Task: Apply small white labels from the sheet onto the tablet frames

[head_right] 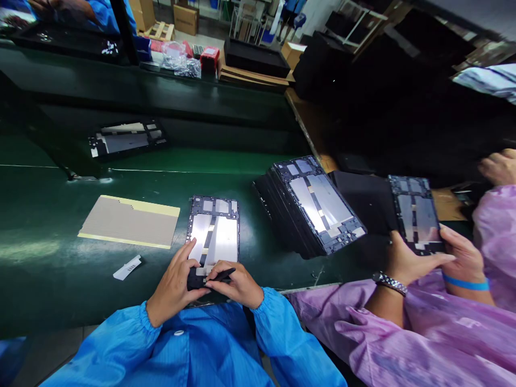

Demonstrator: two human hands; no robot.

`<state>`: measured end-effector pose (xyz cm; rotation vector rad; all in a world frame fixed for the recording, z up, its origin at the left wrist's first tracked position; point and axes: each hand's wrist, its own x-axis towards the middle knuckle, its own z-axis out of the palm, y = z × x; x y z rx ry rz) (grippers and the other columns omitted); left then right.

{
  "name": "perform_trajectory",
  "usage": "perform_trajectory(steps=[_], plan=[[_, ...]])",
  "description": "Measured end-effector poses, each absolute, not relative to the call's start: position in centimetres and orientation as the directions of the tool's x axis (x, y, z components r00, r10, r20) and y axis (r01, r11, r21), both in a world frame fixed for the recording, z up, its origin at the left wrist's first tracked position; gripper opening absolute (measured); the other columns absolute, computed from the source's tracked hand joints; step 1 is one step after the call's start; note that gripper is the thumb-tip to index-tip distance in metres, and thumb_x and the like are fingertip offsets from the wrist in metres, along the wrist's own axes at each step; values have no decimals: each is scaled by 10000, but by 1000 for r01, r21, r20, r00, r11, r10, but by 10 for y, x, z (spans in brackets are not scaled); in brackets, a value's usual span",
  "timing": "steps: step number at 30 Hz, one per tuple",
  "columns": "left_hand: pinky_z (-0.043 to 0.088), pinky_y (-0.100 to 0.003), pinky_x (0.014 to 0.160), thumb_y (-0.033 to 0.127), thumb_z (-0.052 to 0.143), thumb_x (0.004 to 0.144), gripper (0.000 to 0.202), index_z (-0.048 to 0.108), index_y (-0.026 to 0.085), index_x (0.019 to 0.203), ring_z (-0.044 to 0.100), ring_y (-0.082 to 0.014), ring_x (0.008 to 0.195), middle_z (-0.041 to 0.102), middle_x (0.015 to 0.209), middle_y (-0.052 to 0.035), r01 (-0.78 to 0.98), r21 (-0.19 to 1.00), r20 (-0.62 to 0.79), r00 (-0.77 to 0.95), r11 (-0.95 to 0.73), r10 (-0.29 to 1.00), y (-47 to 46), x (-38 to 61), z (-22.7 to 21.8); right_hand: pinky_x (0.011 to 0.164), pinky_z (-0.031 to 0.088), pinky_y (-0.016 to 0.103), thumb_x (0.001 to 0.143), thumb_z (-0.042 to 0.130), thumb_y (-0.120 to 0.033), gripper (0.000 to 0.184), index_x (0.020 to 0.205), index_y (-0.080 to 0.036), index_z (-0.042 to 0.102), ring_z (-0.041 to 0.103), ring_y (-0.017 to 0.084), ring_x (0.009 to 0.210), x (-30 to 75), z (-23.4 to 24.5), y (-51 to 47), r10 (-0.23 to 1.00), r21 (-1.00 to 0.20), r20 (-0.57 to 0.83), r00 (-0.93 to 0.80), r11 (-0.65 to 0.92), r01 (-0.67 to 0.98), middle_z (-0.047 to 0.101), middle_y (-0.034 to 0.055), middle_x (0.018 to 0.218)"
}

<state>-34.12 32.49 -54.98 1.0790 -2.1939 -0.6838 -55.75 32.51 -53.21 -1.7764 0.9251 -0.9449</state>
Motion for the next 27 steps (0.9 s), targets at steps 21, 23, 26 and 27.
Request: perform_trajectory(steps=[21, 23, 26, 27], plan=[[464, -490, 1116, 292, 616, 944, 308, 563, 220, 1239, 578, -255, 1293, 642, 1338, -112, -586, 594, 352, -427, 551, -833, 303, -305, -520, 720, 610, 301, 824, 791, -437, 315, 907, -225, 574, 710, 160, 761, -485, -487, 216, -997, -989, -5, 77, 16, 147, 713, 9, 831], [497, -446, 1079, 255, 560, 975, 166, 618, 226, 1128, 637, -229, 1203, 707, 1207, -83, -680, 571, 400, -260, 460, -879, 279, -270, -517, 697, 604, 302, 774, 815, -469, 368, 897, -217, 576, 703, 161, 725, -447, -493, 179, -984, -995, -2, 179, 19, 94, 689, 0, 787], [453, -549, 1101, 274, 613, 939, 237, 634, 193, 1160, 525, -321, 1346, 603, 1389, -143, -828, 473, 365, -125, 299, -923, 244, -220, -528, 646, 593, 300, 679, 847, -523, 455, 852, -216, 559, 678, 153, 645, -395, -516, 135, -941, -997, -44, 334, 65, 51, 638, -28, 714], [433, -587, 1105, 284, 645, 917, 276, 633, 190, 1177, 501, -345, 1365, 573, 1426, -150, -854, 450, 321, -117, 261, -940, 236, -209, -535, 635, 591, 299, 660, 849, -537, 474, 842, -218, 549, 674, 151, 631, -383, -525, 125, -926, -995, -72, 372, 94, 42, 629, -33, 702]])
